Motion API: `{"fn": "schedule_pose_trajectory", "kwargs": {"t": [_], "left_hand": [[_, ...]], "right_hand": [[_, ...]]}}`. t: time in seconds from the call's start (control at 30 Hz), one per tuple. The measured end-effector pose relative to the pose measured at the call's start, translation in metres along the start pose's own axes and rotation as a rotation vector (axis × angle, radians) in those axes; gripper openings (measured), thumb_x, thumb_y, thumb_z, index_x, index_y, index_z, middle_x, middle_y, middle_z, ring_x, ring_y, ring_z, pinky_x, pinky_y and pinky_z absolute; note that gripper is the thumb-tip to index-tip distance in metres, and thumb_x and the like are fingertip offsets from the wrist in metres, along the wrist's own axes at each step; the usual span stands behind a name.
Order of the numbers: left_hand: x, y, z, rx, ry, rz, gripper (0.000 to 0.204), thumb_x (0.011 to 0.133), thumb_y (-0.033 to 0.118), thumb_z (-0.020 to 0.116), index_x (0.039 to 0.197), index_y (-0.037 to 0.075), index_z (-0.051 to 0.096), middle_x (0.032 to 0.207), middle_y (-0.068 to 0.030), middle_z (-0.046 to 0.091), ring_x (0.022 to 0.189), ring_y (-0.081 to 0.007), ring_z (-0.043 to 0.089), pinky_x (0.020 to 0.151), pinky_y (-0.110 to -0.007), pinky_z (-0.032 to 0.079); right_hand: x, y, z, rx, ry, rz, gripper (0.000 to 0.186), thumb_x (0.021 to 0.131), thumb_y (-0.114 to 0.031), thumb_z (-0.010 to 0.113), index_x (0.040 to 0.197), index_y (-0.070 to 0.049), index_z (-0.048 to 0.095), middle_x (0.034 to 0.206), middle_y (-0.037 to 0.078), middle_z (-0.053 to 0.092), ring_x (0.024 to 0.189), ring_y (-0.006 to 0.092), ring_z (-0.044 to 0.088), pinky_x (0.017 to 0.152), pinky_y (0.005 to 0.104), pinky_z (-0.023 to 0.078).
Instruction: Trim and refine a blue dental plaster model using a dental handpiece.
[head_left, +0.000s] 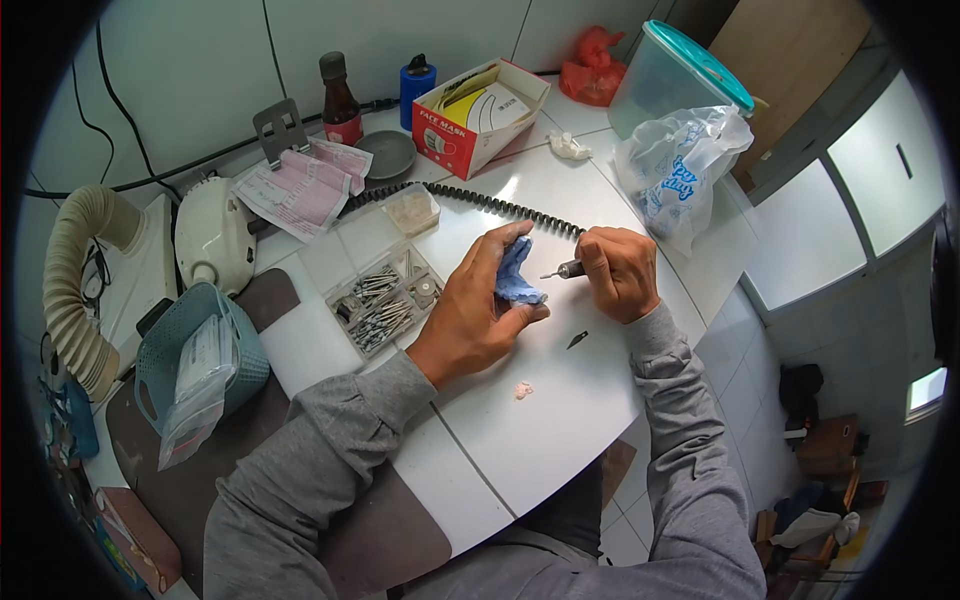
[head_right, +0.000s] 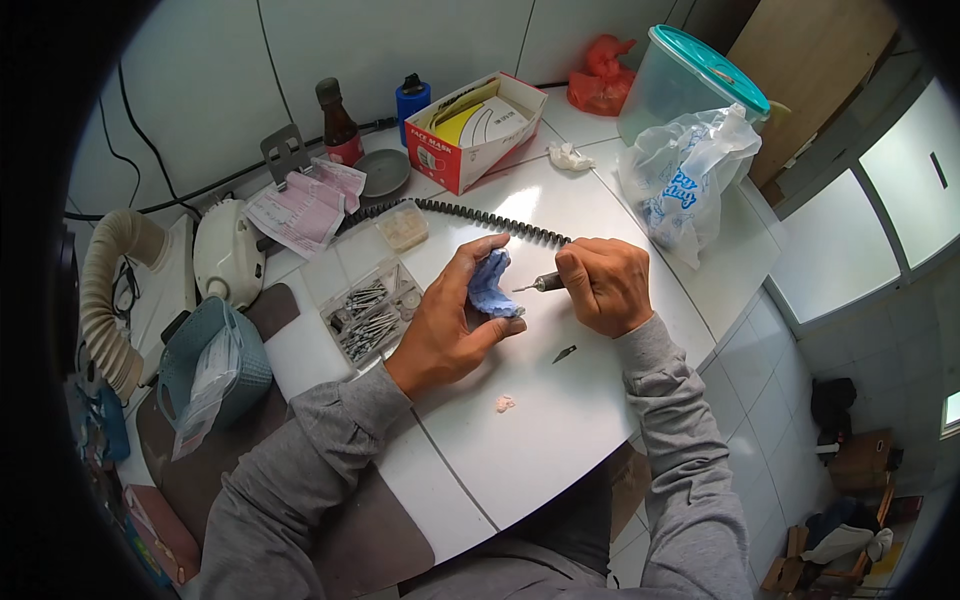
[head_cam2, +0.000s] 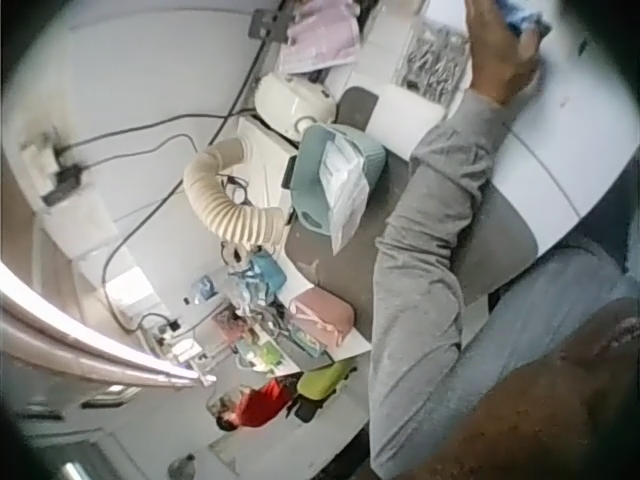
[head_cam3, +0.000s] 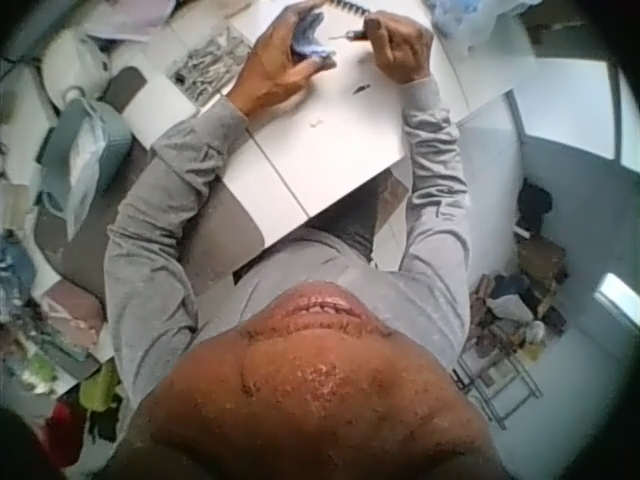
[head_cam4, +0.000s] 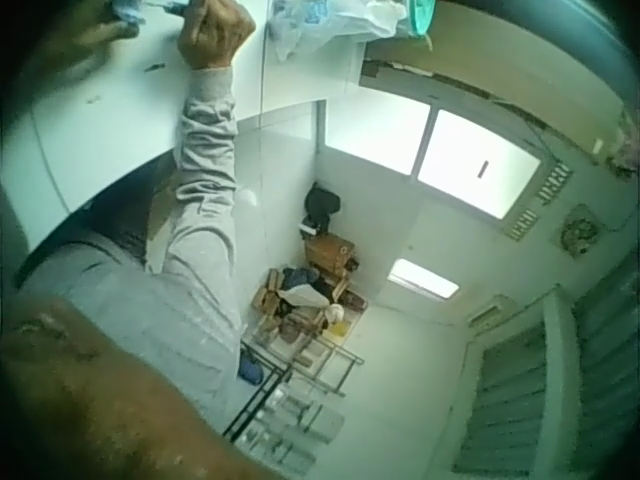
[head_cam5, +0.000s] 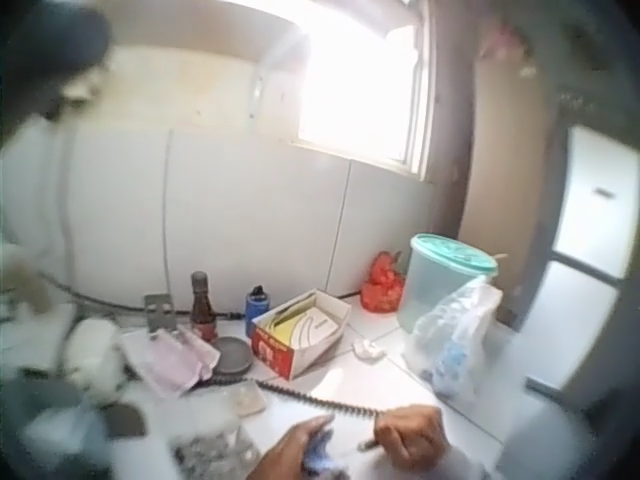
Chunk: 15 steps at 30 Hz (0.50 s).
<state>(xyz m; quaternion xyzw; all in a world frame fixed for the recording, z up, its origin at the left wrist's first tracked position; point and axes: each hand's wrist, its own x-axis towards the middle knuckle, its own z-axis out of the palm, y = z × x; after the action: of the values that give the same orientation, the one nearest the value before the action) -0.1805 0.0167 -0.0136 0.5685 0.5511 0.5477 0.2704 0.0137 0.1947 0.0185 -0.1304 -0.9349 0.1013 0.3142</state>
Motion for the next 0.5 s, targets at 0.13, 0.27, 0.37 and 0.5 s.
{"fn": "schedule_pose_trajectory", "kwargs": {"t": [0.13,0.27,0.37,0.5], "left_hand": [[0.0,-0.001,-0.001,-0.085,-0.011,0.022,0.087,0.09,0.017,0.087,0.164,0.002,0.043,0.149,-0.026,0.057,0.141,-0.0426,0.061,0.123,-0.046,0.048],[0.001,-0.005,-0.002,0.042,0.0,0.149,0.088,0.09,0.017,0.087,0.163,-0.001,0.04,0.15,-0.0232,0.053,0.144,-0.0381,0.057,0.125,-0.044,0.045],[0.002,-0.006,0.0,0.073,0.001,0.185,0.09,0.09,0.018,0.09,0.161,-0.001,0.04,0.15,-0.0209,0.051,0.144,-0.0338,0.055,0.124,-0.042,0.045],[-0.001,-0.009,0.004,0.096,0.045,0.224,0.086,0.089,0.016,0.093,0.157,0.004,0.043,0.145,-0.018,0.051,0.133,-0.0313,0.059,0.114,-0.041,0.051]], "right_hand": [[0.003,0.003,0.001,-0.019,-0.005,-0.023,0.052,0.118,-0.03,0.055,0.073,-0.007,0.066,0.064,0.009,0.06,0.054,0.0338,0.058,0.056,0.0459,0.045],[0.002,0.002,0.004,0.003,-0.046,-0.011,0.053,0.119,-0.032,0.054,0.074,-0.007,0.067,0.064,0.009,0.06,0.053,0.0335,0.058,0.054,0.0455,0.044],[0.001,-0.004,0.007,0.029,-0.041,0.014,0.054,0.12,-0.033,0.053,0.073,-0.007,0.067,0.064,0.009,0.06,0.053,0.0331,0.059,0.053,0.0452,0.044],[0.0,-0.01,0.006,0.028,-0.042,0.025,0.055,0.12,-0.033,0.054,0.072,-0.008,0.066,0.063,0.009,0.06,0.052,0.033,0.059,0.052,0.0451,0.044]]}}
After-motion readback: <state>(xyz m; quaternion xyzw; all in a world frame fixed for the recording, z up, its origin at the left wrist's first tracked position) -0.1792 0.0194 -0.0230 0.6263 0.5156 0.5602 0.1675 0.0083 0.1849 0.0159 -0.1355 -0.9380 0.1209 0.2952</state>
